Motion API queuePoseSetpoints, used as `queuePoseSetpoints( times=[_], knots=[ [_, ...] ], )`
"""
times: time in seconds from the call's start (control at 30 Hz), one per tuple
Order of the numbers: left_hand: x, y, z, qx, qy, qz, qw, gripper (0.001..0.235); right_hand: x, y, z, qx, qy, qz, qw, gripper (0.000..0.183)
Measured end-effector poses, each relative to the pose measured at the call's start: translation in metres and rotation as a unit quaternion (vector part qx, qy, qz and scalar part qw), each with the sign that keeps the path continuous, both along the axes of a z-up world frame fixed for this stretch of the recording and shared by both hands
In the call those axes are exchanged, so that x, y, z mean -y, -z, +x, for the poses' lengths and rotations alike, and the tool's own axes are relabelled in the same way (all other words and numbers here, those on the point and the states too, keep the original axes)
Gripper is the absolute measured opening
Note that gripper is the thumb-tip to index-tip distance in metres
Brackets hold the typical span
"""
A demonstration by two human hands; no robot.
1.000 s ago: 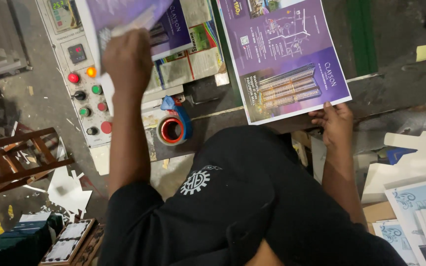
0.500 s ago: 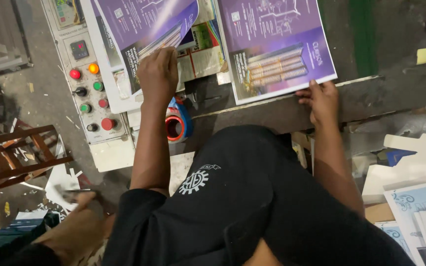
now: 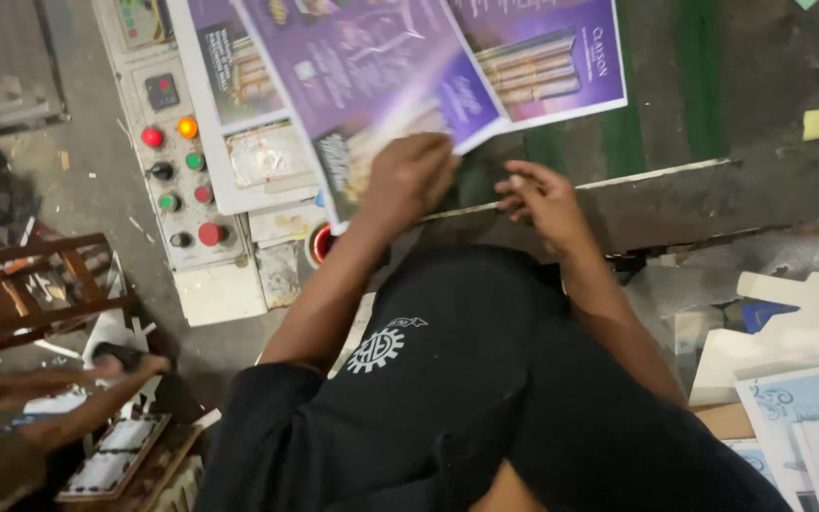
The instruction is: Sorting and collating printed advertisement sheets at a printing press workstation.
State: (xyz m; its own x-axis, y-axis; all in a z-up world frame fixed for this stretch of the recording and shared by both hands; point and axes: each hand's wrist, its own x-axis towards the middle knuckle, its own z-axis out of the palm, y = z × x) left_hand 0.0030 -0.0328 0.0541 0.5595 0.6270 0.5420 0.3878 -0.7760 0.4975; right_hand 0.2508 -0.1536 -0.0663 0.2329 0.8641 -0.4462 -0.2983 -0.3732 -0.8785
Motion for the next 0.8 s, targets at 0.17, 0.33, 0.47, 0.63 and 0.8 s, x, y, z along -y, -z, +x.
queuePoseSetpoints(
  times=[0.17, 0.33, 0.47, 0.63, 0.8],
  knots=[
    [0.015, 0.037, 0.039, -0.059, 0.098, 0.026, 0.993, 0.019, -0.019, 0.001, -0.019, -0.002, -0.100, 0.152, 0.983, 0.026],
    [-0.031, 0.051, 0.006, -0.111, 0.063, -0.001, 0.992, 0.022, -0.015, -0.033, -0.001, -0.025, 0.006, 0.086, 0.996, 0.025],
    [-0.090, 0.075, -0.056, -0.163, -0.081, -0.030, 0.983, 0.023, 0.013, -0.006, 0.048, -0.004, 0.101, 0.074, 0.992, 0.020],
    [-0.136, 0.094, -0.111, -0.181, -0.178, 0.057, 0.966, 0.068, 0.048, -0.012, 0.083, -0.013, 0.134, 0.082, 0.987, 0.021],
    [-0.165, 0.091, -0.134, -0.227, -0.197, 0.099, 0.948, 0.086, 0.072, -0.004, 0.108, -0.001, 0.159, 0.076, 0.984, 0.020]
  ],
)
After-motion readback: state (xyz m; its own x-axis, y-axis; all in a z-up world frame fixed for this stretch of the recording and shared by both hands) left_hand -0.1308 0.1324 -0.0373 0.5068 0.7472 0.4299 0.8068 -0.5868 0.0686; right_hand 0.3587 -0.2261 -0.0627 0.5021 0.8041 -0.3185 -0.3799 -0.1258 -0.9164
